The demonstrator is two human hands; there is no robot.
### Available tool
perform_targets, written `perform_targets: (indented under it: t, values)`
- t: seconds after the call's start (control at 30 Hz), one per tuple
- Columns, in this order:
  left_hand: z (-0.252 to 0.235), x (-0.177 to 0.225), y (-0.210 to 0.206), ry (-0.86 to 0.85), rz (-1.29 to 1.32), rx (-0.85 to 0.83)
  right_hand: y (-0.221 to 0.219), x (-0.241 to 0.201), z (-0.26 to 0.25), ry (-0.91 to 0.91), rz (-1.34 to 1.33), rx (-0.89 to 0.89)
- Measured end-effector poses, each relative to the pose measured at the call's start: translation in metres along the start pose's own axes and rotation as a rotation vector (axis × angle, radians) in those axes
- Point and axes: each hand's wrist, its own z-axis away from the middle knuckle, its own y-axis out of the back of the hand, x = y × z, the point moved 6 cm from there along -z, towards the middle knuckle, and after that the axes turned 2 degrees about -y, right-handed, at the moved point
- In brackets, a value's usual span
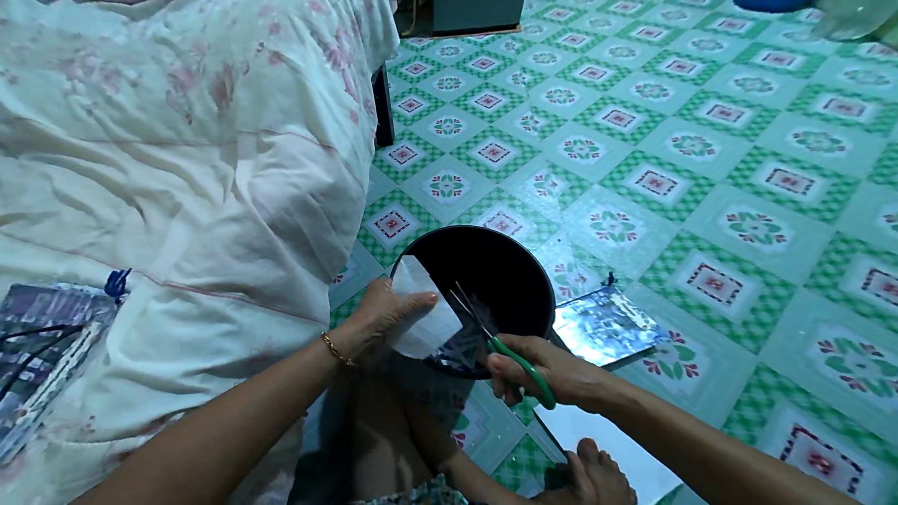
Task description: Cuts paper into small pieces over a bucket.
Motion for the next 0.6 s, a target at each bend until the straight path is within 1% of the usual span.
perform_targets:
  t: [0.1, 0.2, 0.37, 0.5, 0.6]
  values:
    - [-0.005, 0.005, 0.012, -0.118, -0.006, 0.099, 0.002, -0.002, 0.005, -0.015, 0.092, -0.034]
    - [-0.004, 0.008, 0.016, -0.153, 0.037, 0.148, 0.002, -0.001, 0.006, -0.013, 0.187, -0.038]
    - [-0.002, 0.007, 0.009, -0.136, 0.106, 0.131, 0.001, -0.003, 0.002, -0.012, 0.298, -0.003]
    - [0.001, 0.006, 0.003, -0.121, 0.13, 0.078, 0.001, -0.006, -0.002, 0.042, 0.281, 0.073]
    - [0.001, 0.006, 0.002, -0.099, 0.162, 0.076, 0.004, -0.007, -0.002, 0.096, 0.234, 0.151]
